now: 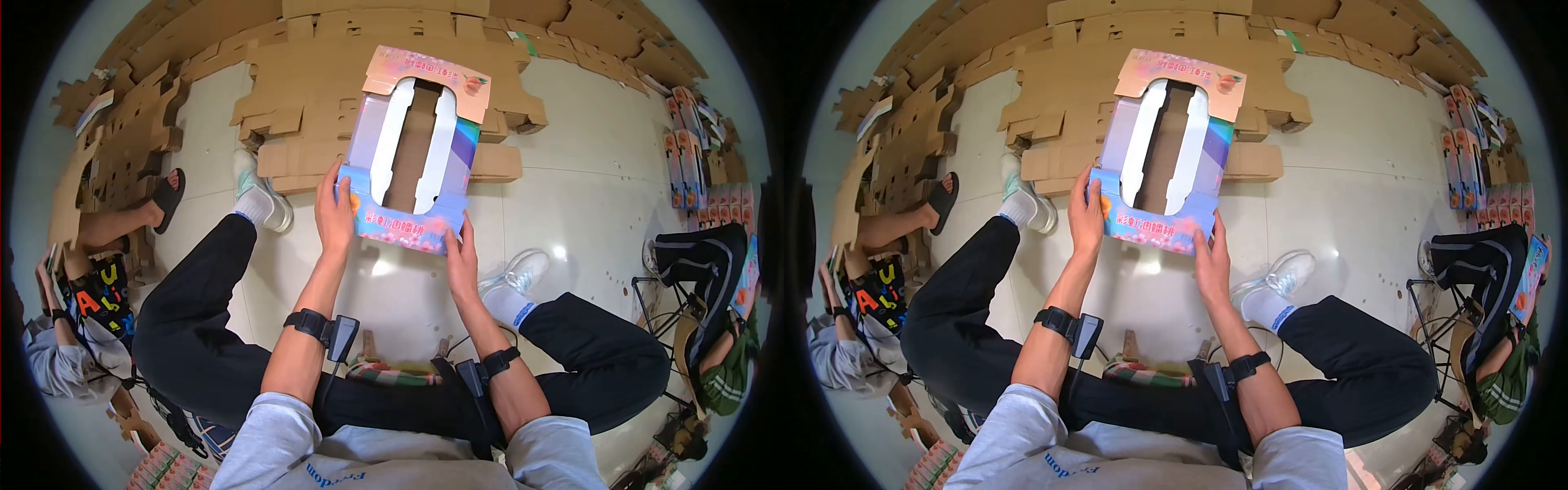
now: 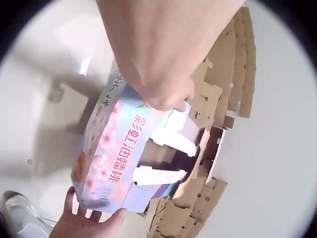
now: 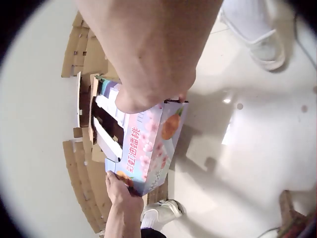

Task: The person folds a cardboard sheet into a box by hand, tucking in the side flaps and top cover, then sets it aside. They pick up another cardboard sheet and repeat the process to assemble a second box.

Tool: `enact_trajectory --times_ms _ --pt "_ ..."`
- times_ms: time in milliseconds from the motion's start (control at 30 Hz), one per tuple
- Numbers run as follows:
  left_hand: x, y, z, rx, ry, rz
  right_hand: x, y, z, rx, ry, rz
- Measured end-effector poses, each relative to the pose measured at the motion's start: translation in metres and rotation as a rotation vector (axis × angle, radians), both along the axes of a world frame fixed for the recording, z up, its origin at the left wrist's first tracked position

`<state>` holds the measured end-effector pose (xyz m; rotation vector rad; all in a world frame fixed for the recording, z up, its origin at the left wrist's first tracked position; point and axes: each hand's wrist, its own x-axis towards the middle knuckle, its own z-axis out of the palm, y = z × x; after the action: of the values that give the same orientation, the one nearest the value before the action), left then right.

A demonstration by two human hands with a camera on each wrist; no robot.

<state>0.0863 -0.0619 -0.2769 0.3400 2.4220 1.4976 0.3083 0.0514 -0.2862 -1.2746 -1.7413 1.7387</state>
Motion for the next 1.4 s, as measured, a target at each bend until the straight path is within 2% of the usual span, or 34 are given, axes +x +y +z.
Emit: enact_trajectory --times_ms 67,167,267,367,467,500,567,600,700,767,800,867,900,1000,1100,1200,1300,1333,1400 --pt "0.0 -0.003 -0.014 0.026 -0.021 -0.004 0.001 0.001 -0.001 -0.026 -0.013 -0.003" --pt "-0.009 0.0 -0.02 0.051 -0.221 0.006 0.001 -0.003 0.002 -0.007 -0.091 0.001" --pt "-0.03 0.003 -0.021 -0.077 -0.432 -0.028 0.0 0.002 0.012 0.003 -0.169 -0.02" --pt "-0.04 -0.011 -0.069 0.044 -0.267 -0.151 -0.015 0.029 0.017 0.077 -0.302 0.029" --pt "-0.019 -0.035 -0.04 -0.068 -0.566 -0.288 0.003 0.06 0.017 0.113 -0.502 0.131" --pt "-0.009 -0.038 -0.032 -0.098 -0.496 -0.209 0.001 0.068 0.017 0.119 -0.559 0.163" --pt "0.022 -0.03 -0.023 -0.153 -0.357 -0.052 -0.001 0.063 0.02 0.134 -0.469 0.074" --pt "0.029 -0.02 -0.011 -0.207 -0.095 -0.034 -0.001 0.058 0.006 0.184 -0.405 0.034" --pt "0.018 0.021 0.018 -0.335 0.406 -0.2 -0.015 0.05 0.0 0.331 -0.282 -0.018" --pt "0.0 0.048 0.027 -0.358 0.625 -0.279 -0.026 0.044 0.013 0.456 -0.232 -0.017" --pt "-0.007 0.058 0.03 -0.396 0.65 -0.301 -0.035 0.042 0.017 0.401 -0.241 -0.055" --pt "-0.028 0.076 0.034 -0.477 0.717 -0.322 -0.05 0.048 0.018 0.486 -0.272 -0.018" --pt "-0.037 0.08 0.027 -0.491 0.666 -0.344 -0.056 0.049 0.018 0.52 -0.289 -0.005" --pt "-0.05 0.084 0.003 -0.514 0.552 -0.395 -0.094 0.072 0.041 0.813 -0.284 0.086" --pt "-0.047 0.089 -0.005 -0.503 0.546 -0.391 -0.14 0.108 0.051 0.957 -0.293 0.219" --pt "-0.037 0.091 -0.002 -0.544 0.587 -0.342 -0.163 0.116 0.012 1.054 -0.421 0.365" --pt "-0.021 0.1 -0.003 -0.594 0.615 -0.28 -0.164 0.097 0.004 1.123 -0.569 0.345" --pt "-0.024 0.101 -0.006 -0.63 0.629 -0.269 -0.162 0.094 -0.004 1.246 -0.578 0.366" --pt "-0.03 0.094 -0.007 -0.619 0.622 -0.311 -0.156 0.107 -0.002 1.192 -0.51 0.435"
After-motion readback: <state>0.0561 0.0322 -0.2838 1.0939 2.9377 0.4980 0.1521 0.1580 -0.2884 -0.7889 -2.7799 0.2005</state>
